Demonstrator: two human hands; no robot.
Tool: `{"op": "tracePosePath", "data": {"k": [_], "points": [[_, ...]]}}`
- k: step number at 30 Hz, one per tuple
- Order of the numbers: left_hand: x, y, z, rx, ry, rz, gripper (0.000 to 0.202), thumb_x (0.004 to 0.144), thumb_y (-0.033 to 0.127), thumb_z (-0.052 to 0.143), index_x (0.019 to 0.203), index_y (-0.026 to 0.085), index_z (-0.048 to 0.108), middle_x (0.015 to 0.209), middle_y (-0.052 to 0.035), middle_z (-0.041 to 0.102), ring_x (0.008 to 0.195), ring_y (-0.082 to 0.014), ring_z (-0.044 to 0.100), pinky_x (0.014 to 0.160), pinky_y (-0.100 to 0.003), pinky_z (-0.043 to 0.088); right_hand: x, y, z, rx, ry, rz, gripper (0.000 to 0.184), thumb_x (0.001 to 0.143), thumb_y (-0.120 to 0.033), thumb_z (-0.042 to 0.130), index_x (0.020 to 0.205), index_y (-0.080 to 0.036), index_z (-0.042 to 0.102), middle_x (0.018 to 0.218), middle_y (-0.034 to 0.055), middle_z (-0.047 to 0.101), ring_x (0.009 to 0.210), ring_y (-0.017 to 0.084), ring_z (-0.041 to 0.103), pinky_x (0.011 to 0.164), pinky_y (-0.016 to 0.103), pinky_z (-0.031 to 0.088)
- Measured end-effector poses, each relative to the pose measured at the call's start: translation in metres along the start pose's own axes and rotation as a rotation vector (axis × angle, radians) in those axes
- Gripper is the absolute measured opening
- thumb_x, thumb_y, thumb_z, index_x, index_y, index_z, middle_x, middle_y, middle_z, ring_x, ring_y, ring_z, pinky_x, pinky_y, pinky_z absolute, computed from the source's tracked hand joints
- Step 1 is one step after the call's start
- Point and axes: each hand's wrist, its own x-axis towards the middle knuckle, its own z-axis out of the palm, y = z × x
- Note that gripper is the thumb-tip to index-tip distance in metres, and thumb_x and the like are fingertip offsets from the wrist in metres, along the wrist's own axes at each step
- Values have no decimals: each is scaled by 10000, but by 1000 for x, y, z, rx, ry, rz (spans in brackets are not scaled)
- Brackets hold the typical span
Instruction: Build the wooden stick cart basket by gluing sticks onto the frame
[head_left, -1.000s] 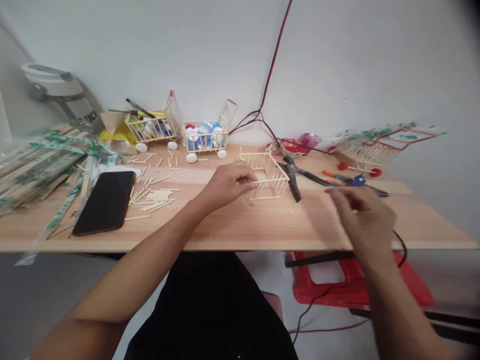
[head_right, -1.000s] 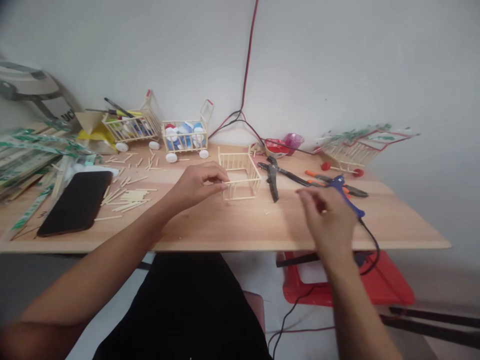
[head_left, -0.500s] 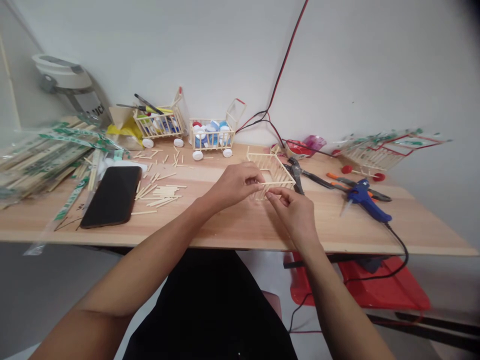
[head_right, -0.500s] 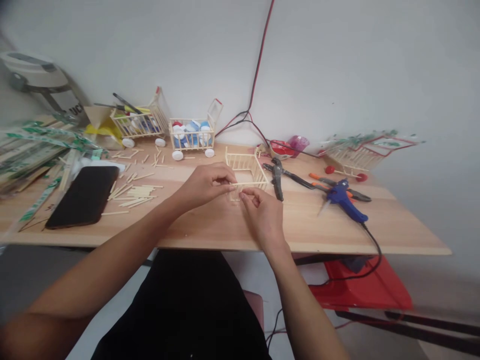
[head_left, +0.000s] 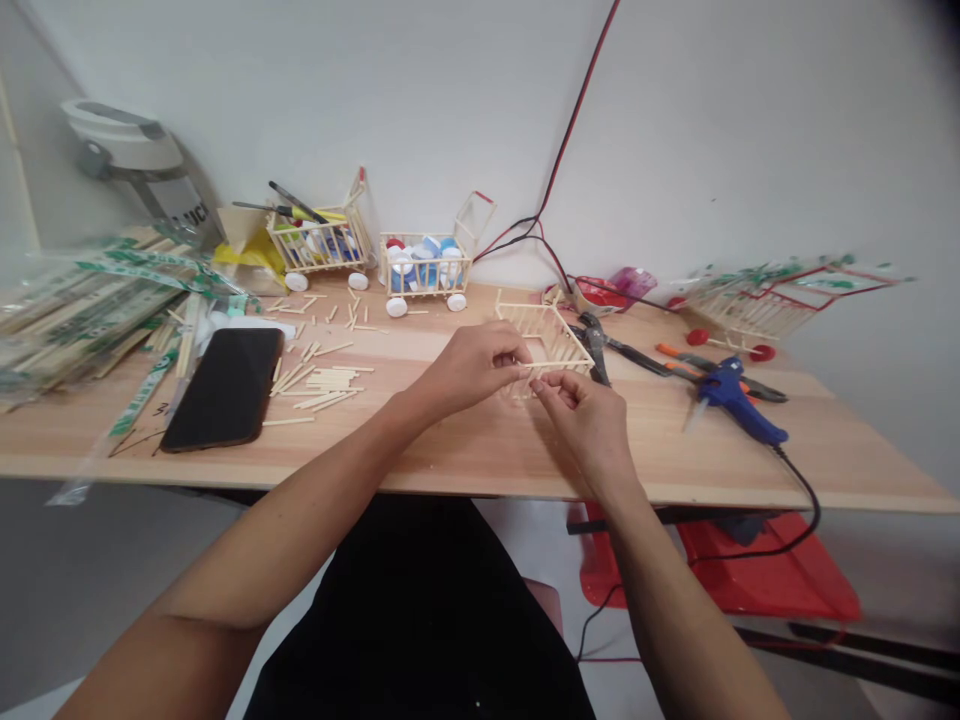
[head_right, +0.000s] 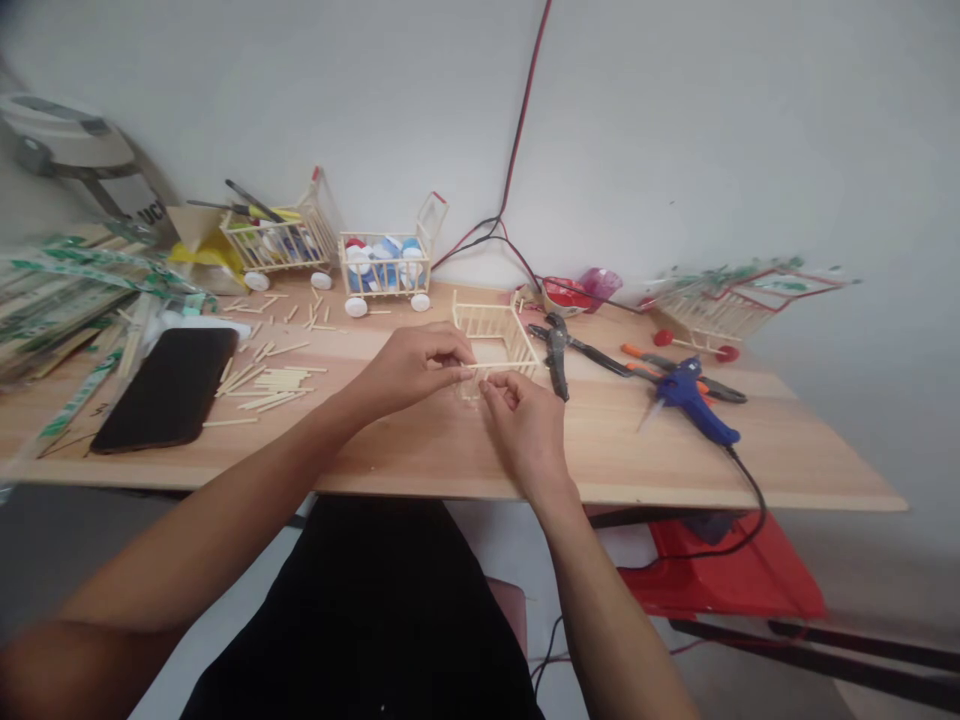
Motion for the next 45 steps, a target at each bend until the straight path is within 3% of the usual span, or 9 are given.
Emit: {"op": "tracePosePath", "data": {"k": [36, 45], "points": [[-1, -2, 0, -14, -3, 7, 32, 806, 153, 666, 796, 141, 694, 859, -52, 682, 752, -139, 604, 696, -255, 478, -2, 6, 3, -34, 6, -44, 274, 847, -395, 581, 824, -163, 725, 522, -44, 463, 511, 102, 359, 555, 245, 302], [0, 0, -2, -13, 1, -6, 41, 808, 153, 656, 804, 150, 697, 869, -52, 686, 767, -142, 616, 708, -261, 491, -9, 4, -14, -51, 138, -53, 324, 853, -444, 583, 927, -179, 754, 504, -66, 351, 497, 95, 340, 552, 238, 300]]}}
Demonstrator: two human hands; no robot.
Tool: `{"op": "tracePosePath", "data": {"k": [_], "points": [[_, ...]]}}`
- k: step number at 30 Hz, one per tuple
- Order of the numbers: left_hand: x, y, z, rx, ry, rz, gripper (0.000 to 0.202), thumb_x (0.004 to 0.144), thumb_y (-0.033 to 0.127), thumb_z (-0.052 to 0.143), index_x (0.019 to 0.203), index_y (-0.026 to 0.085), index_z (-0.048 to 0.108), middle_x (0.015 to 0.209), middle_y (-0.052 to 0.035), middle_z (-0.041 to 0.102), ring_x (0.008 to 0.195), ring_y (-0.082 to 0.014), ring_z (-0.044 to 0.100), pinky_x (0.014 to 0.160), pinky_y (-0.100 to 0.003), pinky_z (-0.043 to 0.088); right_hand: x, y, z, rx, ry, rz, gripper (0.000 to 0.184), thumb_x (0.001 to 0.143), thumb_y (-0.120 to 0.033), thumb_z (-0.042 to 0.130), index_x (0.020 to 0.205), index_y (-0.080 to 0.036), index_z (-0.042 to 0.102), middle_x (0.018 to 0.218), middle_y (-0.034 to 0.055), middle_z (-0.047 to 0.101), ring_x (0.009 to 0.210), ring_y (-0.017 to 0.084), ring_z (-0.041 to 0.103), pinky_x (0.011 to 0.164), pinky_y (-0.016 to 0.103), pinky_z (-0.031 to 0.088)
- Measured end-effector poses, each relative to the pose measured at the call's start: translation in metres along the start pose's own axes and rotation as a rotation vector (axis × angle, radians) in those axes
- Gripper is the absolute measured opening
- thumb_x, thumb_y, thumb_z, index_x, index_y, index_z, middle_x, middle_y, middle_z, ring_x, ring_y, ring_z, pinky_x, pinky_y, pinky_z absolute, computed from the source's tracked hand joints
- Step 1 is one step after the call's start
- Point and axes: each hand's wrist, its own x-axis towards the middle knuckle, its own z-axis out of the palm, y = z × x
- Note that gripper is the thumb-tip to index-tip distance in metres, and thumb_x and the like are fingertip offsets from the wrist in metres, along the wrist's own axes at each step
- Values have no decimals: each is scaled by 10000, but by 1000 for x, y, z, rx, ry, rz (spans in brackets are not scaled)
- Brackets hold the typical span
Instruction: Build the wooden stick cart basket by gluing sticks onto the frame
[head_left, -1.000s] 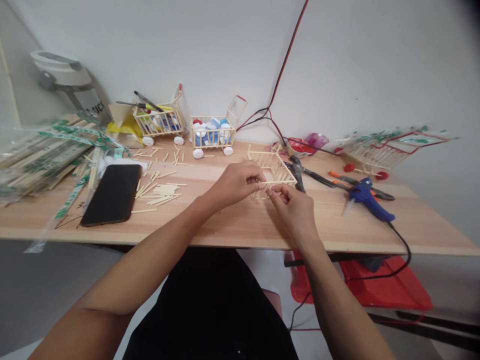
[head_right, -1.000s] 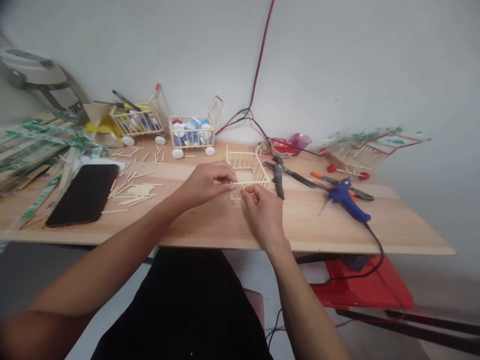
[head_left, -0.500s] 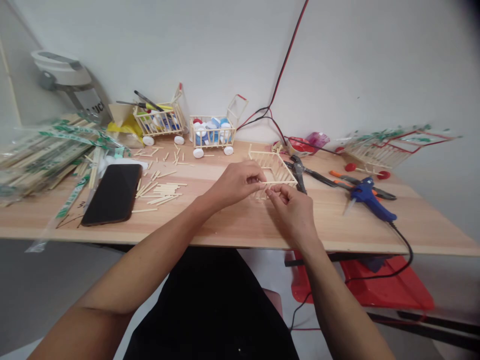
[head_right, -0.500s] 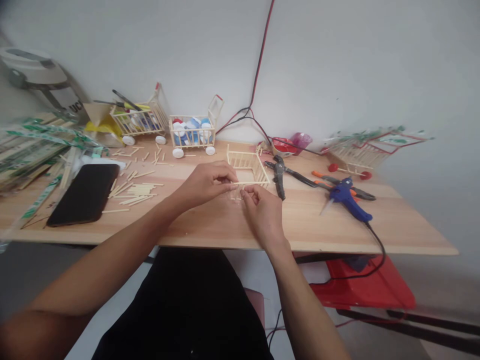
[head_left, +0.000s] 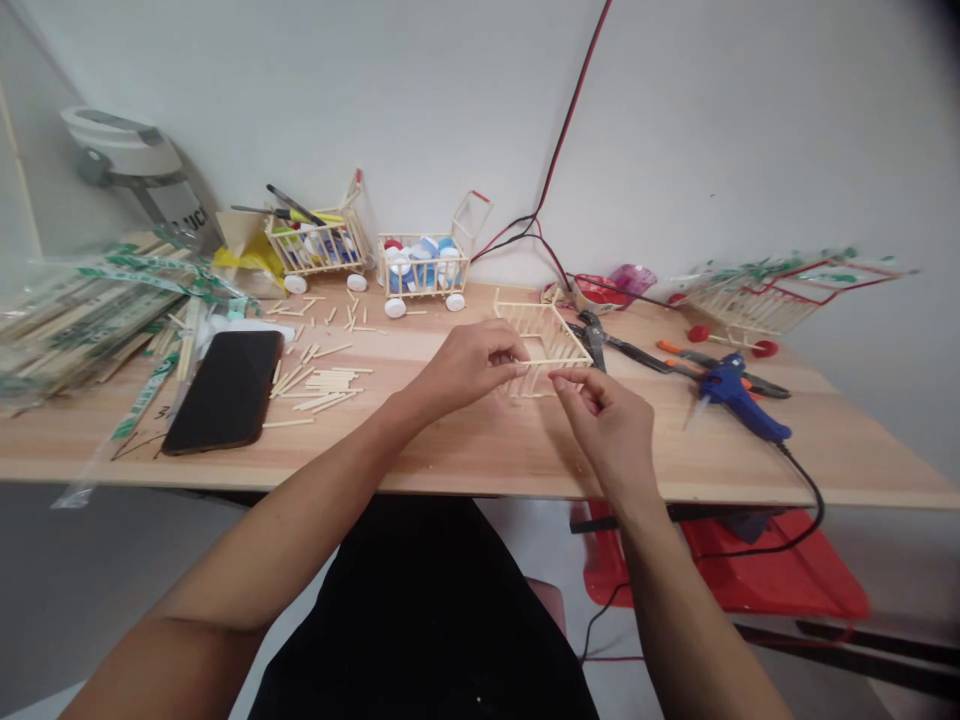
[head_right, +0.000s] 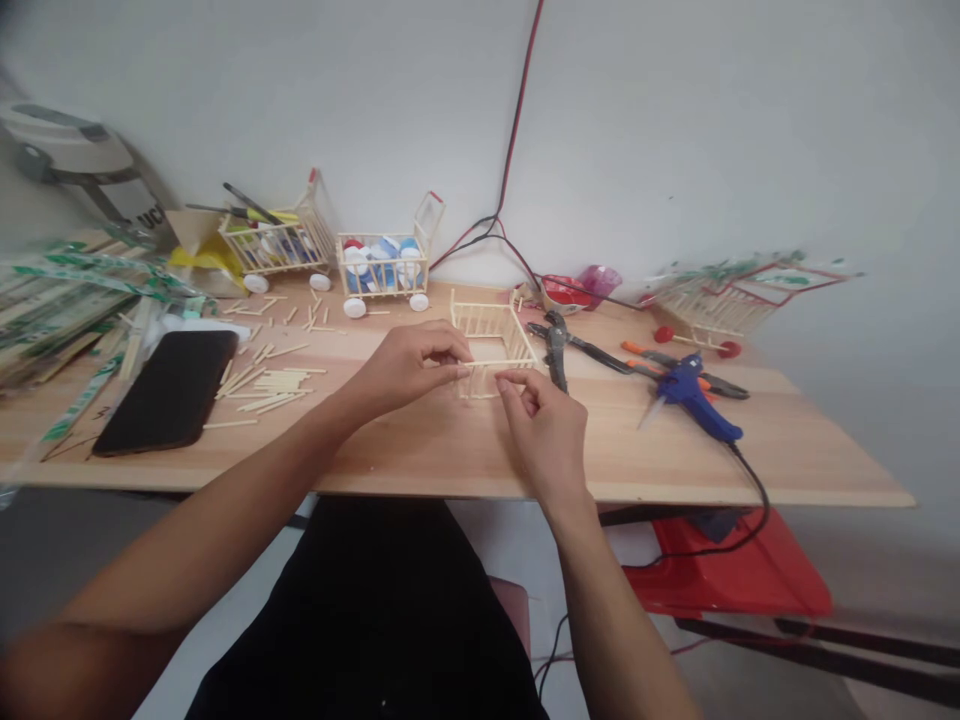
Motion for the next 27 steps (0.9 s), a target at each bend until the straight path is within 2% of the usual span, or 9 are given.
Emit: {"op": "tracePosePath", "data": {"k": [5, 11, 14, 17, 20, 22, 25, 27], "points": [[1, 1, -4, -23, 38, -19, 47, 801, 148, 656, 810, 145, 702, 868, -56, 691, 792, -146, 627, 722, -263, 490, -8, 9, -8, 12, 74, 73, 330, 864, -463, 572, 873, -175, 731, 523, -62, 391, 500, 88, 347, 551, 235, 298], [2, 1, -6, -35, 46, -32, 40, 788, 142, 664, 795, 142, 703, 859, -56, 689, 805, -147, 630, 718, -263, 487, -18, 25, -14, 5, 111, 135, 340, 864, -468, 561, 879, -176, 735, 507, -66, 350, 490, 92, 348, 538, 236, 298], [2, 0, -6, -41, 47, -34, 39, 789, 147, 664, 795, 147, 702, 869, -57, 691, 812, -147, 631, 722, -265, 493, -19, 37, -31, -55, 179, 117, 354, 867, -476, 549, 887, -174, 733, 581, -29, 526, 517, 102, 415, 545, 242, 332], [2, 0, -6, -45, 49, -41, 39, 794, 155, 663, 800, 149, 702, 868, -56, 691, 798, -143, 631, 719, -265, 494, -10, 61, -61, -171, 280, 66, 350, 865, -445, 534, 959, -164, 722, 859, 63, 690, 660, 146, 557, 626, 267, 412], [2, 0, -6, -46, 52, -45, 40, 798, 165, 664, 798, 148, 700, 859, -54, 689, 791, -142, 629, 717, -266, 490, 6, 99, -93, -449, 314, 67, 362, 796, -352, 588, 1076, -153, 702, 989, 150, 674, 863, 238, 603, 687, 327, 431], [2, 0, -6, -50, 50, -47, 42, 798, 167, 666, 802, 148, 703, 864, -55, 691, 802, -144, 631, 726, -268, 490, 18, 126, -110, -619, 255, 118, 432, 754, -284, 631, 1159, -142, 678, 1041, 211, 656, 989, 309, 572, 746, 386, 408], [2, -1, -6, -54, 48, -51, 46, 798, 172, 670, 811, 151, 709, 873, -57, 696, 812, -147, 635, 733, -270, 494, 31, 159, -123, -748, 92, 290, 467, 707, -236, 684, 1157, -113, 676, 954, 245, 651, 861, 326, 572, 694, 411, 358], [2, -1, -6, -60, 49, -52, 50, 801, 181, 672, 814, 152, 711, 875, -59, 698, 812, -147, 636, 731, -268, 495, 36, 172, -124, -779, 50, 333, 437, 703, -251, 687, 1118, -114, 682, 895, 239, 641, 758, 300, 555, 651, 408, 315]]}}
